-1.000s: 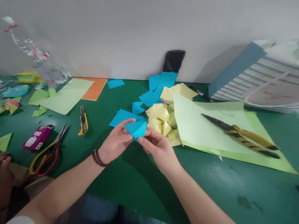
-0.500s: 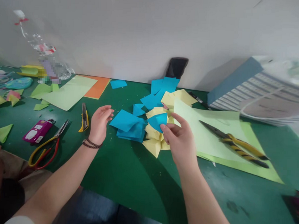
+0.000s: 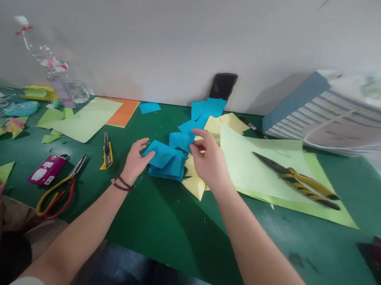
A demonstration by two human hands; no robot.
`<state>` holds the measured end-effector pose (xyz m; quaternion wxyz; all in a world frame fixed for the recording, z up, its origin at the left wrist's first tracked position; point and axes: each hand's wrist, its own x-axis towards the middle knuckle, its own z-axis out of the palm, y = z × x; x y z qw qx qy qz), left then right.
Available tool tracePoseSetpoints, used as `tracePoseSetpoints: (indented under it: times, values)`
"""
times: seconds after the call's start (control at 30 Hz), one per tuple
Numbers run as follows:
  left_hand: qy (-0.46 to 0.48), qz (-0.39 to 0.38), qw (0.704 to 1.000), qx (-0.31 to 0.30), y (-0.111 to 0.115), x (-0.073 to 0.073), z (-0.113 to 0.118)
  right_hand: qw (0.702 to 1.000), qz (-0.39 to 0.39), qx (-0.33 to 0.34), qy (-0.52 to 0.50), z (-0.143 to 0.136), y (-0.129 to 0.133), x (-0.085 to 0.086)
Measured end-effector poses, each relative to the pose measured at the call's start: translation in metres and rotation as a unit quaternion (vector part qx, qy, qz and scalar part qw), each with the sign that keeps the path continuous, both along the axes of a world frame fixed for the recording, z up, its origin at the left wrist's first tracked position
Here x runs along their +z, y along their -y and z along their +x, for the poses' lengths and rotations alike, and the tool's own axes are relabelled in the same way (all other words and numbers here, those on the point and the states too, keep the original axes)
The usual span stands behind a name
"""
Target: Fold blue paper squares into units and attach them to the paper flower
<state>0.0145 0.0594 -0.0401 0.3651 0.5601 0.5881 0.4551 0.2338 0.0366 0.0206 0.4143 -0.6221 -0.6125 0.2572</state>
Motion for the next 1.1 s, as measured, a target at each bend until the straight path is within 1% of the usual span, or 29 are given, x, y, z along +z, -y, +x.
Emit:
tracePoseSetpoints:
  times: [0.03,0.1,0.13,0.23,0.3,0.4,0.47,0.53,0.6,0.67,0.73,0.8,0.87,0.9,0.93,1.03,1.1]
  values:
    - [-0.002,0.001,1.000,-0.004,0.000,-0.001,0.001,1.000,-0.010,0.011,-0.001,-0.007,-0.012,0.003]
    - [-0.003,0.006,1.000,-0.009,0.001,-0.001,0.001,0.998,-0.063,0.025,0.005,-0.022,-0.037,0.008]
    - [-0.003,0.009,1.000,-0.012,0.001,-0.001,0.002,0.996,-0.078,0.029,0.013,-0.029,-0.048,0.008]
    - [-0.006,0.020,1.000,-0.014,0.001,-0.001,0.002,0.993,-0.102,0.027,0.046,-0.041,-0.074,0.003]
    - [-0.010,0.025,1.000,-0.013,0.001,-0.001,0.002,0.990,-0.118,0.025,0.075,-0.041,-0.082,-0.004]
    - [-0.016,0.026,0.999,-0.011,0.001,0.001,0.002,0.983,-0.130,0.019,0.126,-0.035,-0.085,-0.014]
    - [-0.020,0.028,0.999,-0.014,0.001,0.002,0.002,0.978,-0.126,0.010,0.167,-0.030,-0.084,-0.017]
    - [-0.026,0.031,0.999,-0.019,0.001,0.003,0.002,0.972,-0.111,-0.001,0.206,-0.028,-0.081,-0.016]
    - [-0.034,0.033,0.999,-0.024,0.000,0.003,0.001,0.967,-0.087,-0.008,0.237,-0.028,-0.076,-0.010]
    - [-0.042,0.034,0.998,-0.034,-0.001,0.003,0.001,0.965,-0.056,-0.008,0.255,-0.031,-0.066,0.000]
    - [-0.047,0.036,0.997,-0.053,0.000,0.004,0.000,0.964,-0.016,-0.003,0.264,-0.034,-0.048,0.008]
    - [-0.064,0.042,0.992,-0.101,0.002,0.005,0.001,0.963,0.031,-0.004,0.268,-0.032,-0.024,0.012]
    - [-0.103,0.053,0.981,-0.156,0.006,0.006,0.002,0.953,0.137,0.001,0.272,-0.027,0.003,0.007]
    - [-0.129,0.061,0.974,-0.175,0.009,0.006,0.004,0.947,0.171,0.003,0.271,-0.023,0.015,0.002]
    - [-0.155,0.071,0.968,-0.183,0.011,0.007,0.006,0.945,0.185,0.008,0.270,-0.019,0.026,-0.004]
    - [-0.194,0.109,0.962,-0.159,0.018,0.013,0.011,0.939,0.231,0.029,0.254,-0.009,0.045,-0.024]
    - [-0.171,0.152,0.964,-0.138,0.025,0.020,0.014,0.939,0.240,0.039,0.242,-0.007,0.049,-0.032]
